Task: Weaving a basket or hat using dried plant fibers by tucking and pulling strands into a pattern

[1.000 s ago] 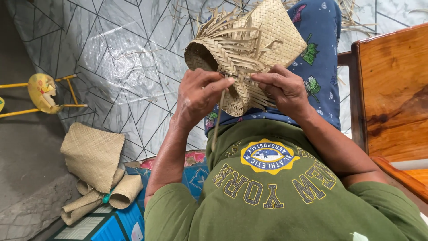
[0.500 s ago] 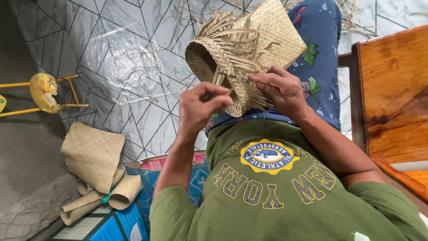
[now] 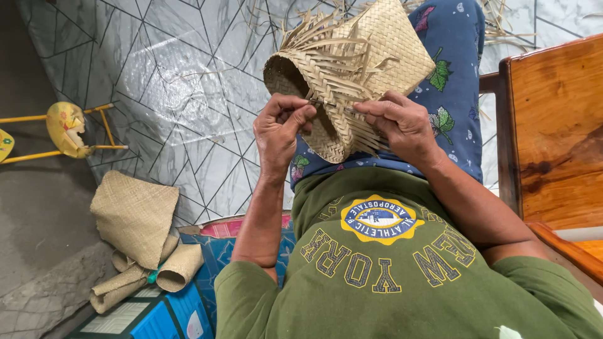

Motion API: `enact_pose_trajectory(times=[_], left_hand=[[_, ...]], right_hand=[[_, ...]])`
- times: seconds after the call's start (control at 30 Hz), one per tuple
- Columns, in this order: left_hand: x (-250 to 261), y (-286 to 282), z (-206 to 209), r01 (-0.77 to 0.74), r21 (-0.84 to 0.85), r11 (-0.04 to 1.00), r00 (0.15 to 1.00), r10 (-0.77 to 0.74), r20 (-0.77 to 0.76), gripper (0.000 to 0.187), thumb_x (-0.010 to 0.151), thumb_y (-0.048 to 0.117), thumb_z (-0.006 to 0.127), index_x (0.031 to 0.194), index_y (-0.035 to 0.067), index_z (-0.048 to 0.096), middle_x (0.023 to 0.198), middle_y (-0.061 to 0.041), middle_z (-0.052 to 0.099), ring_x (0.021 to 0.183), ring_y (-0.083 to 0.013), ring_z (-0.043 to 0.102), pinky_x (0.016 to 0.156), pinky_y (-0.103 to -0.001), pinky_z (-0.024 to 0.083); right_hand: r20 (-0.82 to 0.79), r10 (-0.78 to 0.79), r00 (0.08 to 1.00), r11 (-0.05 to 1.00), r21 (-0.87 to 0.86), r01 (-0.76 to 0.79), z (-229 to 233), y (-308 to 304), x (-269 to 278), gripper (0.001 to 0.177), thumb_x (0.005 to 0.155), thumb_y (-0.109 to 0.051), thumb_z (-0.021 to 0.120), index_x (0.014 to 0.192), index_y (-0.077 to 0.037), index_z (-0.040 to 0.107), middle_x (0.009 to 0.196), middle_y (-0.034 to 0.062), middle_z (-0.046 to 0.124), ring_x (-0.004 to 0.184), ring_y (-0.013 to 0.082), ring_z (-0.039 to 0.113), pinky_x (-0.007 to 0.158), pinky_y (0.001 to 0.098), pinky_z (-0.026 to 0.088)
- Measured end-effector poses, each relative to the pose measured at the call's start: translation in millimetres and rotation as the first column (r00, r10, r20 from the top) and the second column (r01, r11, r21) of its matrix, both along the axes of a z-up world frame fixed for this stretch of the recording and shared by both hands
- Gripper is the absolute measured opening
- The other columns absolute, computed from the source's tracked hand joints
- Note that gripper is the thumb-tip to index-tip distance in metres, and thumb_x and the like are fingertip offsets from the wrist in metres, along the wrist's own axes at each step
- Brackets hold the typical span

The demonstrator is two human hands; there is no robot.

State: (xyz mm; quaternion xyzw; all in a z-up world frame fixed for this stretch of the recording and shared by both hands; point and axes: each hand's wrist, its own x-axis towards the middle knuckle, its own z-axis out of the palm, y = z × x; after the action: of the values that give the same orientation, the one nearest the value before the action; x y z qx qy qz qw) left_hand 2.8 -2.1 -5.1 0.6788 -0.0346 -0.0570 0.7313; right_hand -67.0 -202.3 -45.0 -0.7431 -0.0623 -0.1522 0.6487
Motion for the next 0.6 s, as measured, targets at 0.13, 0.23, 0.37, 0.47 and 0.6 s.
enact_pose_trajectory(times=[0.13,0.23,0.37,0.47,0.6], left_hand=[[-0.6,-2.9,2.0,0.007,-0.013,1.000,1.000,-0.007,0.016,0.014,0.073,0.000,0.077,0.081,-0.001,0.066,0.067,-0.010,0.062,0.052,-0.0133,0.063,0.044,-0.019,0.049],[0.4,-2.9,-0.3,0.011,-0.013,1.000,1.000,-0.011,0.023,0.014,0.074,0.000,0.077,0.081,-0.001,0.066,0.067,-0.009,0.060,0.052,-0.0133,0.063,0.044,-0.019,0.049],[0.8,-3.1,-0.6,0.024,-0.017,1.000,0.999,-0.024,0.021,0.013,0.074,-0.001,0.077,0.081,-0.002,0.066,0.067,-0.007,0.059,0.053,-0.0124,0.063,0.044,-0.018,0.049],[1.5,-2.9,-3.7,0.026,-0.031,0.999,0.999,-0.025,0.028,0.013,0.073,-0.001,0.077,0.081,-0.002,0.066,0.068,-0.008,0.060,0.053,-0.0126,0.064,0.044,-0.017,0.049],[2.7,-1.6,-10.7,0.029,-0.053,0.998,0.999,-0.027,0.030,0.014,0.073,-0.001,0.077,0.081,-0.003,0.065,0.069,-0.008,0.060,0.053,-0.0132,0.064,0.044,-0.018,0.050]], right_hand=[[-0.010,-0.001,1.000,1.000,0.025,0.002,6.4,-0.6,0.0,0.021,0.090,0.004,0.063,0.108,-0.005,0.071,0.074,0.0140,0.055,0.062,0.0239,0.055,0.062,0.0360,0.046],[-0.010,-0.001,1.000,1.000,0.016,0.001,8.4,-1.2,-0.3,0.020,0.090,0.002,0.064,0.107,-0.005,0.071,0.075,0.0131,0.055,0.064,0.0224,0.055,0.062,0.0348,0.045],[-0.009,0.009,1.000,1.000,0.021,-0.009,7.2,-2.1,0.0,0.020,0.091,0.002,0.063,0.108,-0.005,0.070,0.075,0.0134,0.055,0.063,0.0218,0.054,0.061,0.0343,0.044],[-0.010,0.015,1.000,1.000,0.025,-0.015,9.1,-1.5,0.7,0.020,0.091,0.002,0.062,0.109,-0.004,0.070,0.075,0.0138,0.055,0.063,0.0214,0.053,0.060,0.0343,0.043],[-0.016,0.008,1.000,1.000,0.022,-0.008,10.6,-2.0,-0.7,0.019,0.090,0.002,0.064,0.107,-0.004,0.070,0.076,0.0132,0.056,0.063,0.0199,0.054,0.060,0.0339,0.043]])
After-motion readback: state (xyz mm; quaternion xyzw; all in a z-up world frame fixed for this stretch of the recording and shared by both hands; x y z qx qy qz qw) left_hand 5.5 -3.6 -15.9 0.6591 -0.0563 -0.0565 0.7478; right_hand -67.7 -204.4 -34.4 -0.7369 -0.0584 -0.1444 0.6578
